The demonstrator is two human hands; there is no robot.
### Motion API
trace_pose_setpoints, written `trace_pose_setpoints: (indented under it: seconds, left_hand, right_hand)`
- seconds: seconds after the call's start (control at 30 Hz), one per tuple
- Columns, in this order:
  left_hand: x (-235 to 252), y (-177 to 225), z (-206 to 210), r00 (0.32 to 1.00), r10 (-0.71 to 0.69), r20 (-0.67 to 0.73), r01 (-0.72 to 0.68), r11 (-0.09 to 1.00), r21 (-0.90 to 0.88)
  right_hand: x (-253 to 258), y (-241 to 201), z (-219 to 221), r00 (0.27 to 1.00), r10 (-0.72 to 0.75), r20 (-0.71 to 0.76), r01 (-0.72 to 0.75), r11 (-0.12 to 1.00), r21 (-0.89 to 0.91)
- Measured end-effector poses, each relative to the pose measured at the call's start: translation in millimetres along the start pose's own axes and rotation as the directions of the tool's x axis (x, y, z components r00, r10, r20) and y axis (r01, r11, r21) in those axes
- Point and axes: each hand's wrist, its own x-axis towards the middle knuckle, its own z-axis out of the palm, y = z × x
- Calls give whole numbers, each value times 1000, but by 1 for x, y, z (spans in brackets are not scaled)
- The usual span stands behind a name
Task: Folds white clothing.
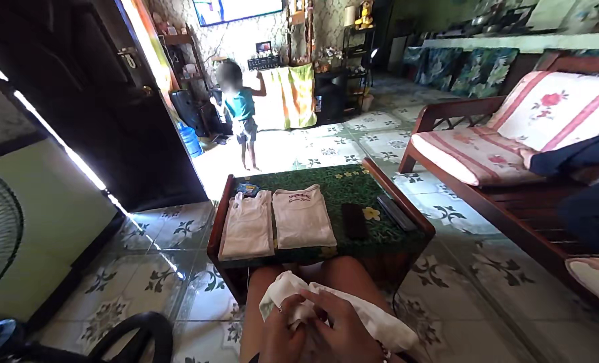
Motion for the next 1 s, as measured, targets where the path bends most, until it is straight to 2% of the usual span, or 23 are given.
trace_pose_setpoints:
  seconds: [0.1, 0.27, 0.37, 0.47, 0.53, 0.57, 0.63, 0.67, 0.7, 0.73, 0.77, 0.8, 0.83, 0.87, 0.9, 1.0]
  left_hand:
    - [0, -3, -1, 1000, 10, -23, -12, 998, -61]
    - [-4, -4, -5, 998, -65, -7, 62, 967, -246]
    - [-5, -15, -15, 987, -151, 48, 157, 889, -431]
    - [2, -32, -40, 970, -240, -28, 179, 791, -585]
    - [5, -41, -71, 956, -271, -110, 166, 812, -560]
    - [5, -46, -89, 954, -278, -113, 178, 826, -535]
    - [-3, -61, -124, 945, -328, 3, 297, 851, -433]
    - [-11, -71, -138, 915, -391, 100, 402, 860, -315]
    - [-20, -80, -147, 846, -489, 213, 519, 847, -115]
    - [-27, -88, -153, 729, -611, 309, 609, 785, 117]
    - [-33, -98, -154, 606, -723, 331, 638, 691, 340]
    - [-40, -111, -152, 504, -808, 305, 625, 585, 517]
    - [-44, -123, -150, 429, -864, 264, 593, 490, 639]
    - [-45, -131, -148, 412, -883, 226, 571, 444, 691]
    - [-43, -134, -146, 459, -865, 204, 561, 460, 688]
    - [-14, -122, -130, 707, -679, 199, 511, 684, 521]
  right_hand:
    - [0, 2, 1, 999, -42, -18, 41, 999, -25]
    - [1, 5, 4, 991, -134, -21, 133, 990, -37]
    - [1, -2, -1, 983, -132, 130, 115, 984, 134]
    - [-3, -8, -7, 937, -141, 320, 46, 957, 287]
    - [-2, 0, -16, 914, -123, 386, 49, 979, 196]
    - [-1, 9, -24, 924, -66, 376, 39, 996, 78]
    - [3, 31, -47, 915, 194, 354, -116, 967, -229]
    - [1, 47, -58, 875, 351, 334, -212, 897, -387]
    - [-2, 59, -70, 771, 544, 332, -351, 797, -491]
    - [-7, 72, -81, 640, 699, 319, -463, 683, -565]
    - [-15, 86, -89, 538, 789, 297, -540, 593, -597]
    - [-26, 99, -96, 482, 831, 276, -606, 544, -580]
    - [-38, 106, -102, 462, 846, 265, -672, 529, -519]
    - [-49, 113, -107, 457, 851, 259, -723, 525, -450]
    - [-60, 118, -113, 437, 861, 261, -765, 509, -395]
    - [-79, 117, -128, 383, 870, 311, -799, 481, -360]
